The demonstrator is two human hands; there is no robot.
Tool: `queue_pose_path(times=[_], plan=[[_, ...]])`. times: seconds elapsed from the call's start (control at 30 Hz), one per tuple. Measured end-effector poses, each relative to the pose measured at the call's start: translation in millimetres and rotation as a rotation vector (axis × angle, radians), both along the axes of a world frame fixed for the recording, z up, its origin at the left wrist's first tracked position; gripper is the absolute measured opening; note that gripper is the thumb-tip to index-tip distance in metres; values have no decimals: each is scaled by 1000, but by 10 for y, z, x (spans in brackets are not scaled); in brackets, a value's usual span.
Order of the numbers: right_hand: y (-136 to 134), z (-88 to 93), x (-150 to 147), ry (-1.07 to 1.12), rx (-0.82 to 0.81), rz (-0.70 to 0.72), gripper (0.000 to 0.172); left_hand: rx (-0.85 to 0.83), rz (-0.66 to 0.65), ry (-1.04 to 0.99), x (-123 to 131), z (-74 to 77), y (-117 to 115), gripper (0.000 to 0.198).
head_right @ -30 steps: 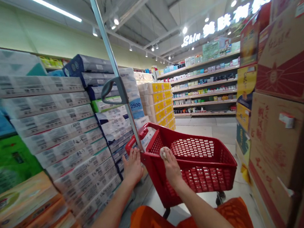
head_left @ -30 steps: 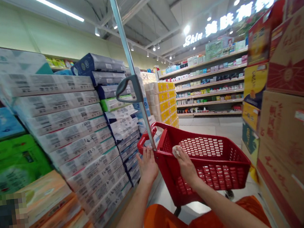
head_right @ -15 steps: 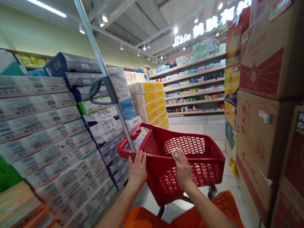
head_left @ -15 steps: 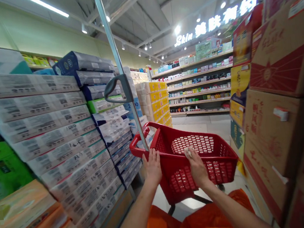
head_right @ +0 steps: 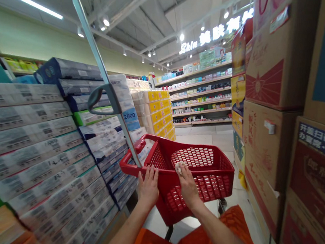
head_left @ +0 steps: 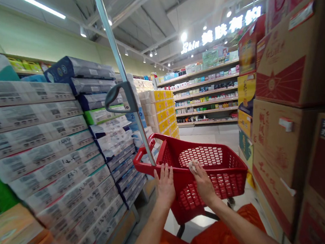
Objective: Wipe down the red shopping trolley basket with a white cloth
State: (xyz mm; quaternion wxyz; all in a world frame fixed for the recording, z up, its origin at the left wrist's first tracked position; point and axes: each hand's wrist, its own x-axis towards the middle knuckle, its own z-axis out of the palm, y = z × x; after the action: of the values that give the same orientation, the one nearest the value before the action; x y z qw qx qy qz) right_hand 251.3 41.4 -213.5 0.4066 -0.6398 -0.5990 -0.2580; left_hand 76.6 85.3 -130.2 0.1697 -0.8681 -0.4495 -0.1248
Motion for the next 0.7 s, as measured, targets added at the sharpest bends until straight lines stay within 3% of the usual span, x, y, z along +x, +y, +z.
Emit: queue_pose_path(times=[0.1,0.3,0.47,0.6,0.7], plan=[[-19,7,67,-36,-23,25,81,-16,-27,3,22,-1,-19,59],[-244,-118,571,20,9,-134,84,-24,-25,-1,138,-14,-69,65],[-345,-175,804,-30,-39,-93,81,-38,-46,27,260,-62,-112,67],[-535,-314,1332,76,34,-282,75,-21,-35,26,277,-92,-110,67],[-555,-347,1408,148,71,-353,75,-22,-15,32,291,-100,-111,67]])
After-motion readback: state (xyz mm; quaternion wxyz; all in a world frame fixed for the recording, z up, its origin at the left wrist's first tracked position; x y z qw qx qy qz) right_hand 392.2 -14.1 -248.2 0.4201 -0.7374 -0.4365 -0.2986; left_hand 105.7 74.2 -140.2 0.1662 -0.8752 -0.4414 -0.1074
